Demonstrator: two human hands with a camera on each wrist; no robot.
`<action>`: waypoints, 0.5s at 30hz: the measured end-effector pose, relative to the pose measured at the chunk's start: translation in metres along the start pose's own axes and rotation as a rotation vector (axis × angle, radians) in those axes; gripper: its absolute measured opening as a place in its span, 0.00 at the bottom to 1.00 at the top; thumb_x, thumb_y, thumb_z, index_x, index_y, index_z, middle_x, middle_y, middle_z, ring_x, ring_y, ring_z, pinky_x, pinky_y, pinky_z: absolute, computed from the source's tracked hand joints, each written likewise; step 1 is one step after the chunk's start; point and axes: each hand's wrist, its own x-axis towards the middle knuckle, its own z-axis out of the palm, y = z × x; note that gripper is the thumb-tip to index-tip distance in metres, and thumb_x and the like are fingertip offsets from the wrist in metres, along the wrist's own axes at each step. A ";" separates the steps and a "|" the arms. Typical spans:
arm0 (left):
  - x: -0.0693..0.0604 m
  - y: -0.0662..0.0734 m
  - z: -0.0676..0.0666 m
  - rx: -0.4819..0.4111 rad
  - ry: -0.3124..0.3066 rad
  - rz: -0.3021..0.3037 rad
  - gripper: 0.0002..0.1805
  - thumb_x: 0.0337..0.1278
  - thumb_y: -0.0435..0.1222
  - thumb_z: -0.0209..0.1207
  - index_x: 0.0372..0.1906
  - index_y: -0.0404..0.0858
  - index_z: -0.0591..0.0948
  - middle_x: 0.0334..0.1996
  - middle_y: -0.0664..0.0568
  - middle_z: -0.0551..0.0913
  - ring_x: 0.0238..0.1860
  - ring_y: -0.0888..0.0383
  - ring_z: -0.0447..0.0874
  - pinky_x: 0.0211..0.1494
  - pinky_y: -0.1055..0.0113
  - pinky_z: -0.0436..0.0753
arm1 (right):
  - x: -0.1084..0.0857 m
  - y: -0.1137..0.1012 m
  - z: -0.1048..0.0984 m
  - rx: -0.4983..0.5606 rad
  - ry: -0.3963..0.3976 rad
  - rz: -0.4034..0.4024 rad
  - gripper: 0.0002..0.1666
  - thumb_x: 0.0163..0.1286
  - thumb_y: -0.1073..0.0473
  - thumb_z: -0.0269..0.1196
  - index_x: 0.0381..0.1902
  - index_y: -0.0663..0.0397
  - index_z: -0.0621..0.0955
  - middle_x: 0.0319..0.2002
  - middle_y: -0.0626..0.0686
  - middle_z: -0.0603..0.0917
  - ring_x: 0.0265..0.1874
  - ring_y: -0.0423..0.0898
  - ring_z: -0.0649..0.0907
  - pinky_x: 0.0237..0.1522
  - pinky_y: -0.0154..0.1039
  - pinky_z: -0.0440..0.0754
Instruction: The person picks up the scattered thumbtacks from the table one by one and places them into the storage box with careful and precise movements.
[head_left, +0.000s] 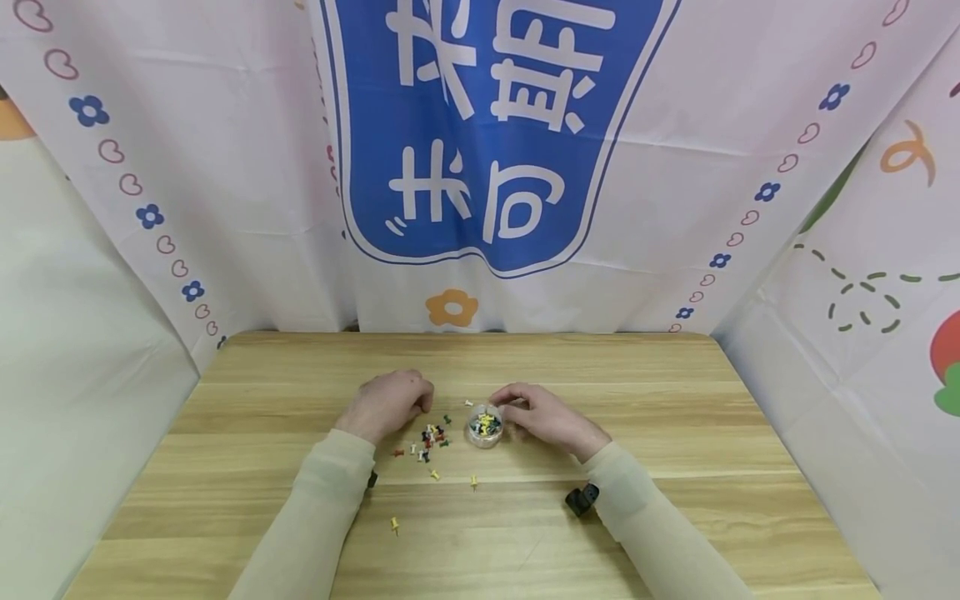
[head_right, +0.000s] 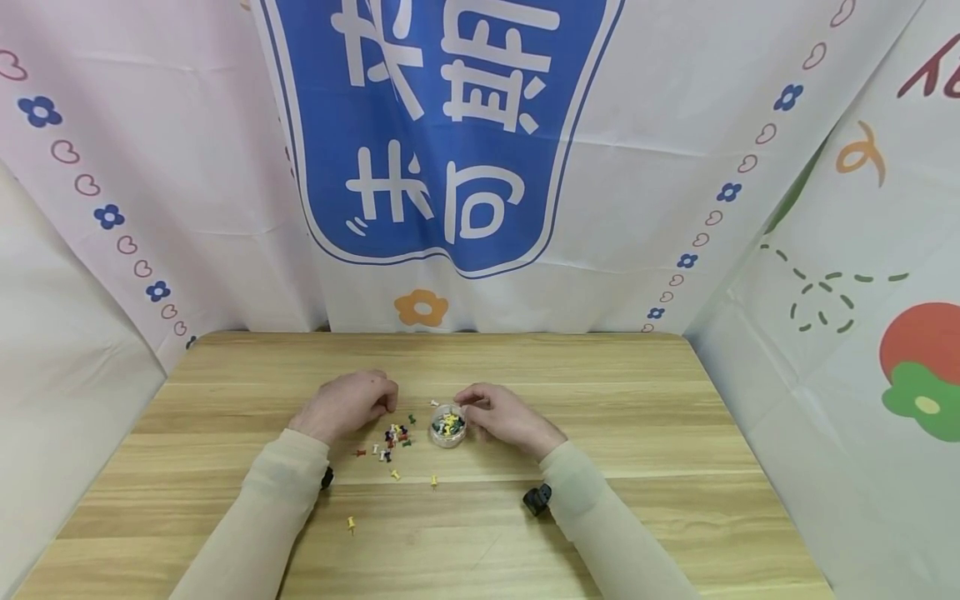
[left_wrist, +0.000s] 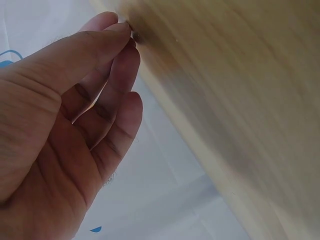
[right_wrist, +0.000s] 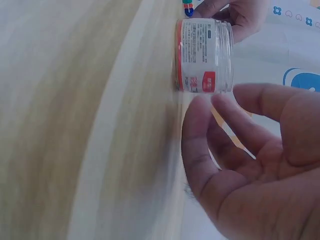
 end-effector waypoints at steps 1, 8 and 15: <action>0.000 0.000 0.000 0.000 0.001 0.000 0.11 0.74 0.23 0.72 0.38 0.43 0.91 0.41 0.54 0.92 0.42 0.57 0.87 0.50 0.55 0.92 | 0.000 0.000 0.000 -0.009 0.012 -0.006 0.22 0.91 0.58 0.64 0.76 0.56 0.85 0.68 0.61 0.90 0.54 0.49 0.89 0.53 0.39 0.91; 0.001 0.000 0.001 0.004 0.007 0.002 0.12 0.73 0.23 0.73 0.37 0.43 0.91 0.41 0.53 0.92 0.42 0.57 0.88 0.49 0.55 0.92 | 0.002 0.001 0.004 0.078 -0.035 -0.044 0.23 0.90 0.64 0.62 0.77 0.63 0.83 0.77 0.68 0.84 0.67 0.55 0.90 0.70 0.47 0.93; 0.001 -0.001 0.001 0.000 0.010 -0.001 0.12 0.73 0.23 0.73 0.37 0.44 0.91 0.41 0.53 0.92 0.42 0.56 0.88 0.49 0.54 0.93 | -0.001 -0.003 -0.003 -0.016 0.012 -0.050 0.23 0.85 0.68 0.65 0.74 0.64 0.85 0.74 0.68 0.87 0.66 0.56 0.91 0.69 0.47 0.94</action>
